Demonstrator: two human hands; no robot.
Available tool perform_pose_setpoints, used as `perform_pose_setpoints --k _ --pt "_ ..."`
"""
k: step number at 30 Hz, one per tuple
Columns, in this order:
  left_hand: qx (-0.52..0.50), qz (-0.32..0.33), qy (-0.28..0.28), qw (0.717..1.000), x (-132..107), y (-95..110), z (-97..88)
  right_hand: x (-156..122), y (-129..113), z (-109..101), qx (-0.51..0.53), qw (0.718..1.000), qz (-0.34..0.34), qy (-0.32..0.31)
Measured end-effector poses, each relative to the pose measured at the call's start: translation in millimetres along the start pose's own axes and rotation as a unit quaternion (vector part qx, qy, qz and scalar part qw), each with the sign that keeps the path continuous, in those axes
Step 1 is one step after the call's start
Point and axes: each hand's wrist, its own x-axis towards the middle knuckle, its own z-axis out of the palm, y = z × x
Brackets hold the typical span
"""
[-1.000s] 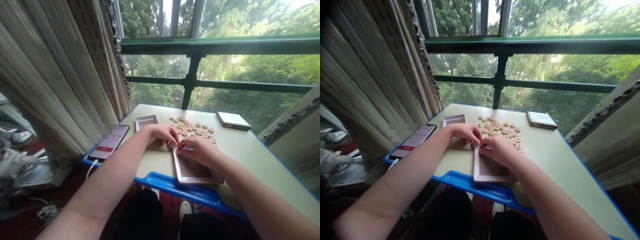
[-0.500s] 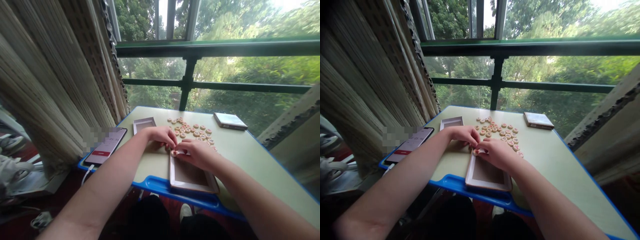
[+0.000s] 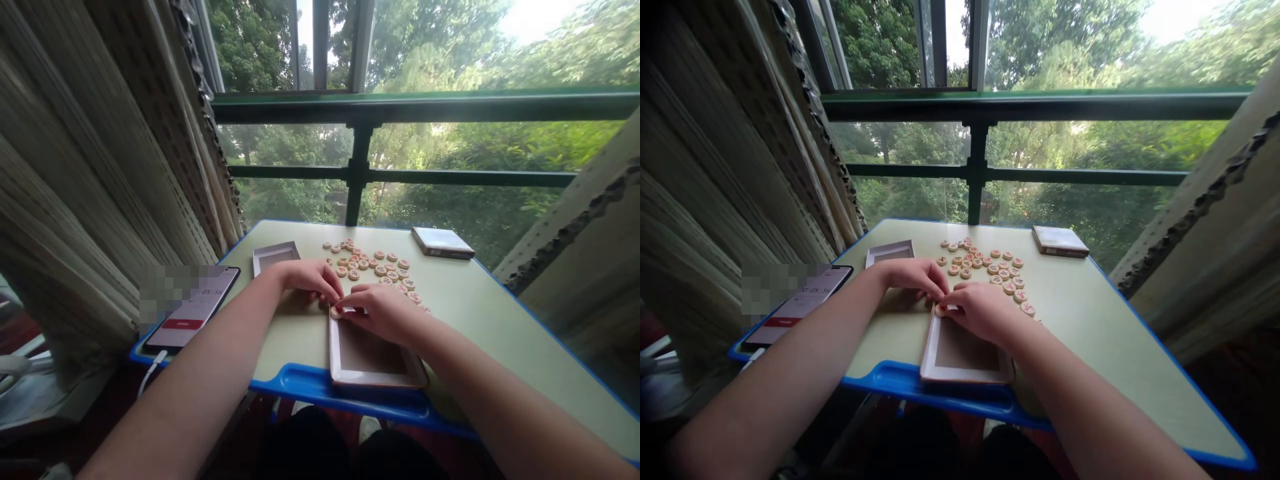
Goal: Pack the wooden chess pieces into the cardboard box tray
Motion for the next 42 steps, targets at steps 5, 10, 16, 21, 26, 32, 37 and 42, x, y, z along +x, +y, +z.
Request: perform_pose_setpoints --k 5,10,16,21,26,32,37,42 --pt "0.0 -0.002 -0.017 1.0 1.6 -0.6 -1.5 0.4 -2.1 0.2 -0.021 1.0 0.004 -0.004" --pt "0.008 -0.009 -0.004 1.0 0.7 1.8 -1.0 0.3 -3.0 -0.4 -0.028 1.0 -0.001 -0.011" --pt "0.001 -0.011 -0.003 1.0 -0.4 1.2 -0.8 -1.2 -6.1 -6.3 -0.024 1.0 0.008 0.003" --pt "0.009 -0.013 0.009 1.0 -3.5 5.6 1.1 1.4 -9.7 -3.8 -0.016 1.0 -0.015 -0.003" --pt "0.017 -0.012 0.008 1.0 -3.8 5.3 0.2 3.3 -8.7 -1.6 -0.006 1.0 -0.021 0.001" --pt "0.01 -0.013 -0.005 1.0 -1.7 1.6 -1.3 3.9 -2.4 -2.2 0.008 1.0 -0.014 0.01" --pt "0.012 -0.016 -0.005 1.0 -1.4 0.5 -1.5 6.5 -0.8 0.5 -0.011 1.0 -0.014 0.007" --pt "0.003 -0.005 -0.012 1.0 -2.3 -0.4 -1.9 5.6 -4.0 -0.7 -0.023 0.999 -0.016 0.015"
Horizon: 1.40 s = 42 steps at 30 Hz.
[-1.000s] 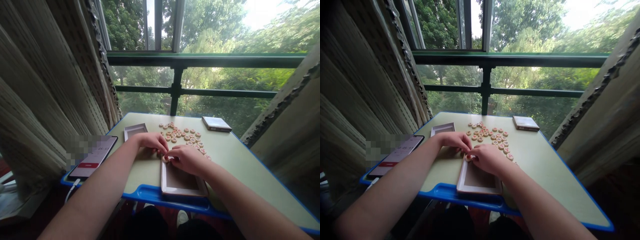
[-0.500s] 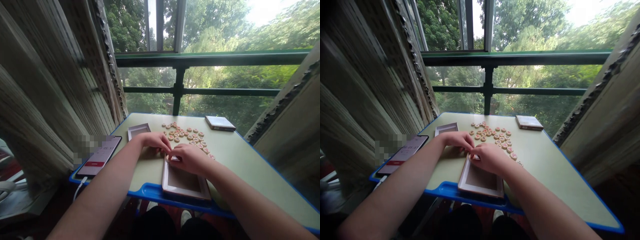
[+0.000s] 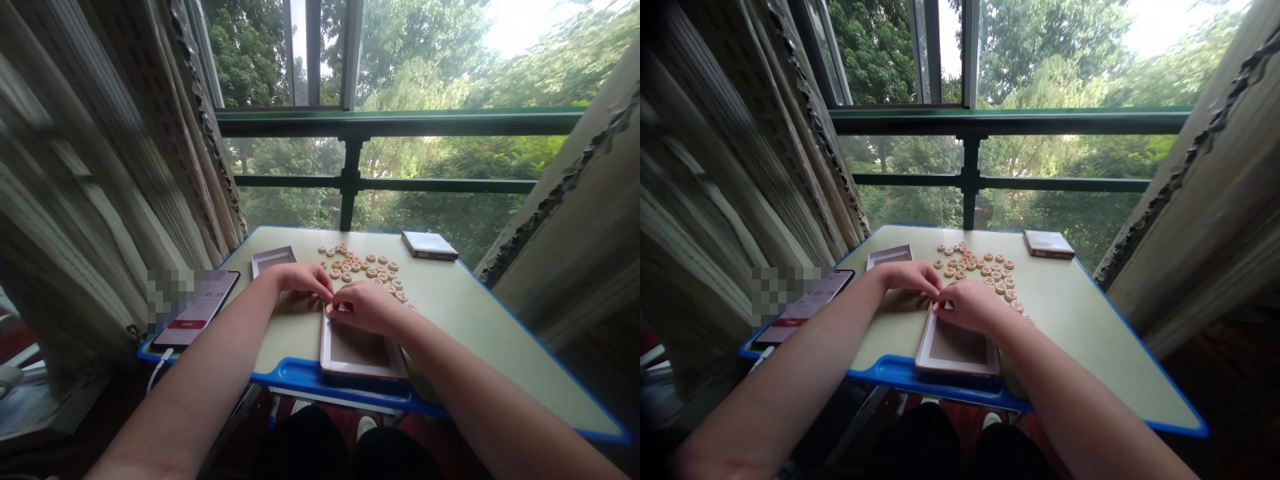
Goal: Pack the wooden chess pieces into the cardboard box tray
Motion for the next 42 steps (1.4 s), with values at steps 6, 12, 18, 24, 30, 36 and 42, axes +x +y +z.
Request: perform_pose_setpoints --k 6,12,18,24,30,36,42 --pt "0.008 0.009 -0.001 1.0 -1.3 -0.4 0.1 -1.7 -2.5 -5.8 -0.017 1.0 0.022 0.001" --pt "0.011 0.008 0.001 1.0 0.1 -0.5 0.6 -0.5 0.2 -1.3 -0.004 1.0 0.012 -0.002" --pt "0.001 0.002 0.005 1.0 -0.4 1.4 1.1 0.8 0.5 0.2 0.011 1.0 0.016 0.002" --pt "-0.009 0.008 0.02 1.0 -0.3 1.8 3.2 -0.3 1.4 -0.4 0.012 1.0 0.004 0.007" --pt "-0.018 -0.007 0.025 0.999 -0.7 2.2 3.9 -1.3 -3.5 -2.5 0.004 1.0 0.018 0.006" --pt "-0.021 -0.008 0.02 1.0 -0.9 3.2 3.7 -2.2 -2.5 -5.0 0.003 0.999 0.021 0.026" --pt "-0.024 -0.022 0.057 0.998 3.1 4.8 7.7 1.7 11.9 -5.9 0.0 0.995 0.054 0.087"
